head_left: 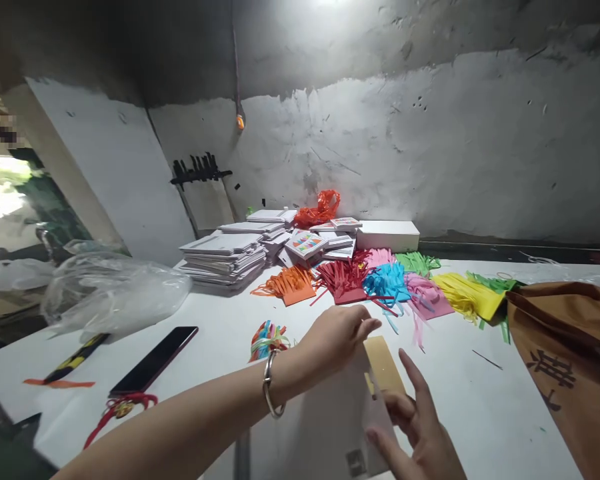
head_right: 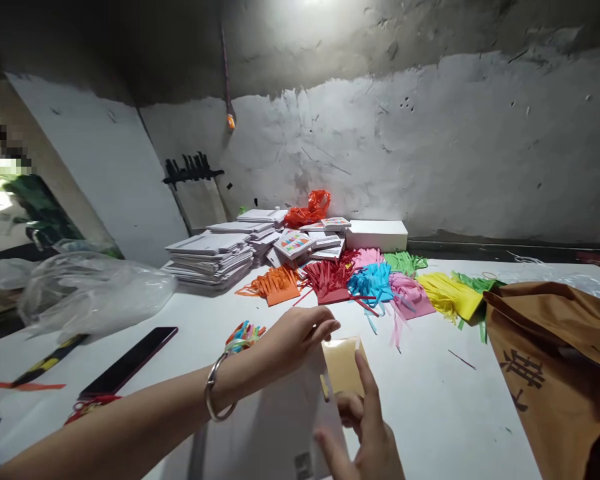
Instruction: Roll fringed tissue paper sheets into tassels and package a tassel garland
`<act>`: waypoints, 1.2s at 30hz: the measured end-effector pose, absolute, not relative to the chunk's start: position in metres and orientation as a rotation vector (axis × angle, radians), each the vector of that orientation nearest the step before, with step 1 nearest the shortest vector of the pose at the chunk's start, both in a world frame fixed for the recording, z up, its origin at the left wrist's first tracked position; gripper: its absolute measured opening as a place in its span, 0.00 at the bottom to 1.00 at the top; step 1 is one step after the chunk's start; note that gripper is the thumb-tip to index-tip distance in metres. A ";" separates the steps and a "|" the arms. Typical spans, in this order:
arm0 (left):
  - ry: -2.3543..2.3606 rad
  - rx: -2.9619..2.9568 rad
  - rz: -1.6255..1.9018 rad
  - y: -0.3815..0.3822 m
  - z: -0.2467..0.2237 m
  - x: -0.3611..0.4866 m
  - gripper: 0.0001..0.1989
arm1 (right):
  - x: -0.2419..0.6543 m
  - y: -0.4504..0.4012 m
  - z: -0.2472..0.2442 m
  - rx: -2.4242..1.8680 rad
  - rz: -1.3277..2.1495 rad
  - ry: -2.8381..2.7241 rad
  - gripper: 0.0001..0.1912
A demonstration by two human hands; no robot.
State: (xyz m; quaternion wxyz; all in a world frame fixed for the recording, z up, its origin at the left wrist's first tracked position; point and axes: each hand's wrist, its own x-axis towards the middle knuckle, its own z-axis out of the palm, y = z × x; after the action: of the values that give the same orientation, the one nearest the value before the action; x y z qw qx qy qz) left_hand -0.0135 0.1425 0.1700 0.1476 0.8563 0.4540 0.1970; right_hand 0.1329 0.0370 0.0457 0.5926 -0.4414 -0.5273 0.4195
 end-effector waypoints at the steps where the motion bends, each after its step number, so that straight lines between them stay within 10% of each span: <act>1: 1.239 2.457 0.600 0.131 0.180 -0.015 0.18 | 0.130 0.032 0.051 -1.032 0.986 -1.187 0.49; 13: 0.927 2.003 0.860 0.031 0.150 -0.035 0.21 | 0.213 -0.038 0.106 -0.985 0.033 -1.511 0.04; 21: 0.924 1.703 0.926 0.023 0.099 0.001 0.24 | 0.209 -0.060 0.096 -1.206 0.763 -1.692 0.12; 36: 0.923 1.723 0.864 0.021 0.086 0.019 0.23 | 0.217 -0.054 0.066 -1.265 0.341 -1.714 0.05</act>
State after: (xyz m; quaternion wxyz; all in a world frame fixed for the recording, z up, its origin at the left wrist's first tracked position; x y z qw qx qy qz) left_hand 0.0189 0.0208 0.0861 0.4812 0.7067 0.3786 0.3545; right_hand 0.2174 -0.0539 0.0659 0.4724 -0.5168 -0.7002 0.1391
